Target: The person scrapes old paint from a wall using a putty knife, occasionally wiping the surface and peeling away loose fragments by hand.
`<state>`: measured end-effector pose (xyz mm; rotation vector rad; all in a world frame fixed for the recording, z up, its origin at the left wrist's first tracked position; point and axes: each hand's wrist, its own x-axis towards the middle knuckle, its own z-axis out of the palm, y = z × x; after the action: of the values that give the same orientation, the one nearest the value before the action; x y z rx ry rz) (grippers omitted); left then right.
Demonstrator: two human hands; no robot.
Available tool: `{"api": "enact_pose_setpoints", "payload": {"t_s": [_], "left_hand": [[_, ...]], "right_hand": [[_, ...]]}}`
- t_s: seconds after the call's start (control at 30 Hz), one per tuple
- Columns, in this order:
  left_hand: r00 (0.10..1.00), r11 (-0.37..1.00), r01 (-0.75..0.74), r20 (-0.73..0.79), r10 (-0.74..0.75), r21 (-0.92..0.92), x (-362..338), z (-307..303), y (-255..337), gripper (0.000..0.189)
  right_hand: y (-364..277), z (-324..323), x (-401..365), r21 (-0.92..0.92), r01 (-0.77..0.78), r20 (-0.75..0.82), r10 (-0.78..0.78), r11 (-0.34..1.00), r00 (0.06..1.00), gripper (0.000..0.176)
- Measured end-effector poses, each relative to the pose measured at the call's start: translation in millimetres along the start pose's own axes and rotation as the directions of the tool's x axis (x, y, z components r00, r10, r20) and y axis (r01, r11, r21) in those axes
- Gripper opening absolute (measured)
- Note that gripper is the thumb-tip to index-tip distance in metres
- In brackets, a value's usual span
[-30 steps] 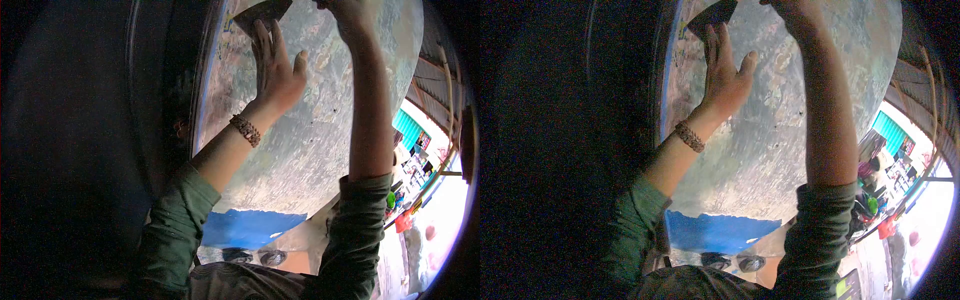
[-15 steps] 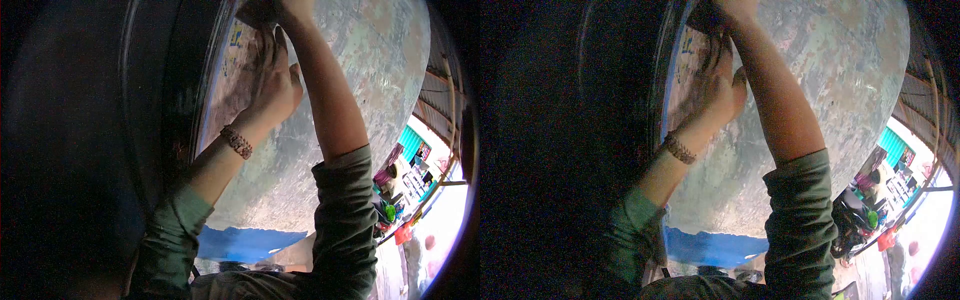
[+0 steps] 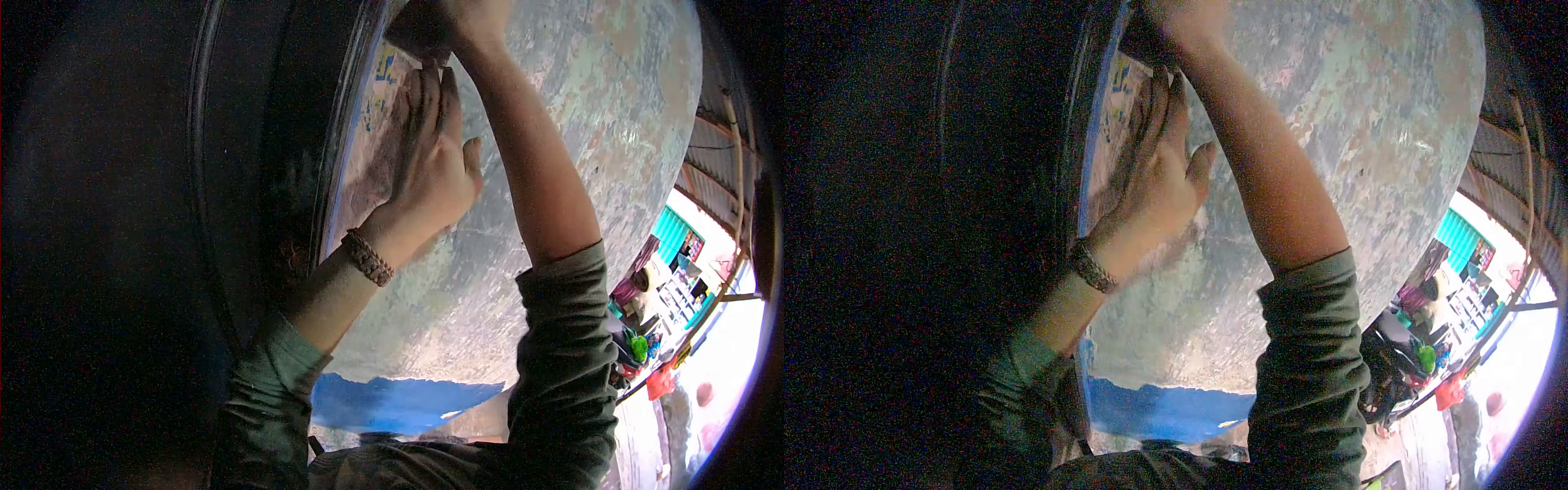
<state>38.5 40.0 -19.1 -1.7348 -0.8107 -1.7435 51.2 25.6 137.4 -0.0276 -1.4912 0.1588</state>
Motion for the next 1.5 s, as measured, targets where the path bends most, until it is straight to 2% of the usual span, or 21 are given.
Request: {"api": "enact_pose_setpoints", "payload": {"t_s": [0.07, 0.13, 0.17, 0.27, 0.43, 0.5, 0.53, 0.63, 0.7, 0.77, 0.83, 0.9, 0.93, 0.97, 1.03, 1.07, 1.17, 1.2, 1.3, 1.43, 1.5], "left_hand": [[0.999, 1.000, 0.019, -0.026, -0.019, 0.020, 4.0, -0.3, 1.1, 0.073], [0.999, 1.000, 0.010, -0.033, -0.010, 0.010, 7.7, -0.6, -0.5, 0.074], [0.999, 1.000, 0.003, -0.037, -0.003, 0.001, 6.4, 0.8, -1.8, 0.075], [0.999, 0.999, 0.033, -0.025, -0.033, 0.012, 4.3, 3.3, -0.6, 0.076], [0.999, 0.999, 0.034, -0.015, -0.034, -0.020, 1.5, -0.9, 0.5, 0.077], [0.999, 0.998, 0.038, -0.018, -0.039, -0.041, 0.4, -1.0, 2.2, 0.077], [0.999, 0.999, 0.049, -0.001, -0.049, -0.016, 0.4, -2.2, 2.5, 0.077], [0.998, 0.998, 0.055, 0.000, -0.055, -0.004, 3.0, -2.2, 2.9, 0.077], [0.998, 0.998, 0.053, -0.017, -0.053, -0.027, 4.3, -1.0, 3.5, 0.077], [0.999, 0.999, 0.037, 0.006, -0.037, -0.017, 3.5, -1.1, 2.7, 0.078], [0.999, 0.999, 0.049, 0.018, -0.050, 0.008, 1.0, -2.4, 5.6, 0.078], [0.998, 0.998, 0.059, 0.031, -0.060, 0.034, -0.5, -4.0, 5.8, 0.078], [0.998, 0.998, 0.053, 0.019, -0.053, 0.028, -0.5, -5.5, 4.6, 0.078], [0.999, 0.999, 0.046, 0.011, -0.046, 0.021, -0.8, -6.5, 3.3, 0.078], [0.998, 0.996, 0.056, 0.017, -0.057, 0.069, -2.9, -8.2, 2.4, 0.079], [0.998, 0.991, 0.063, 0.024, -0.066, 0.115, -4.0, -8.9, 2.5, 0.079], [0.996, 0.992, 0.078, 0.046, -0.083, 0.098, -5.4, -13.1, 4.0, 0.079], [0.995, 0.992, 0.078, 0.050, -0.084, 0.098, -6.3, -12.8, 3.5, 0.079], [0.996, 0.996, 0.066, 0.050, -0.069, 0.055, -10.2, -10.7, 4.2, 0.079], [0.994, 0.993, 0.071, 0.071, -0.078, 0.090, -11.4, -16.1, 8.2, 0.078], [0.993, 0.994, 0.069, 0.087, -0.076, 0.078, -12.6, -17.6, 10.0, 0.078]], "right_hand": [[4.3, 0.9, 4.9, 0.048, 0.002, 0.026, -0.003, 0.999, 1.000, 0.034], [24.7, 3.3, 12.8, -0.219, 0.317, -0.127, -0.349, 0.923, 0.929, 0.033], [29.4, 1.9, 11.9, -0.220, 0.318, -0.124, -0.349, 0.922, 0.929, 0.033], [0.7, -1.6, 2.8, 0.063, -0.012, -0.032, 0.014, 0.998, 0.999, 0.032], [15.9, -3.3, 1.8, 0.047, 0.084, 0.061, -0.087, 0.995, 0.994, 0.032], [11.7, -4.0, 9.1, 0.231, 0.018, 0.044, -0.029, 0.973, 0.999, 0.031], [6.5, -4.1, 2.7, -0.070, 0.123, -0.048, -0.127, 0.990, 0.991, 0.031], [10.3, 0.4, -4.2, 0.128, 0.002, 0.131, -0.019, 0.992, 0.991, 0.032], [10.1, -9.4, 7.6, 0.031, 0.146, -0.030, -0.145, 0.989, 0.989, 0.034], [57.5, -1.3, 6.6, -0.268, 0.336, -0.033, -0.358, 0.903, 0.933, 0.035], [24.7, 1.0, -3.8, -0.131, 0.307, 0.046, -0.304, 0.943, 0.952, 0.036], [11.0, -6.9, 3.4, -0.056, 0.030, -0.075, -0.035, 0.998, 0.997, 0.037], [12.0, -10.4, 4.5, 0.018, -0.034, -0.019, 0.034, 0.999, 0.999, 0.038], [15.3, -7.2, 1.4, 0.022, -0.034, -0.018, 0.034, 0.999, 0.999, 0.038], [15.8, -0.3, -7.9, -0.179, 0.325, -0.016, -0.333, 0.929, 0.943, 0.038], [12.4, -3.3, -5.7, -0.183, 0.193, 0.037, -0.190, 0.964, 0.981, 0.039], [14.2, -7.4, -1.9, -0.220, 0.101, -0.061, -0.117, 0.970, 0.991, 0.039], [11.8, -2.4, -11.8, -0.051, 0.003, -0.033, -0.005, 0.999, 0.999, 0.038], [11.0, -3.8, -7.0, -0.143, 0.173, 0.026, -0.172, 0.974, 0.985, 0.037], [8.6, -3.2, -17.7, -0.141, 0.129, -0.107, -0.145, 0.982, 0.984, 0.036], [12.3, -5.6, -8.8, -0.112, 0.194, -0.050, -0.201, 0.975, 0.978, 0.033]]}}
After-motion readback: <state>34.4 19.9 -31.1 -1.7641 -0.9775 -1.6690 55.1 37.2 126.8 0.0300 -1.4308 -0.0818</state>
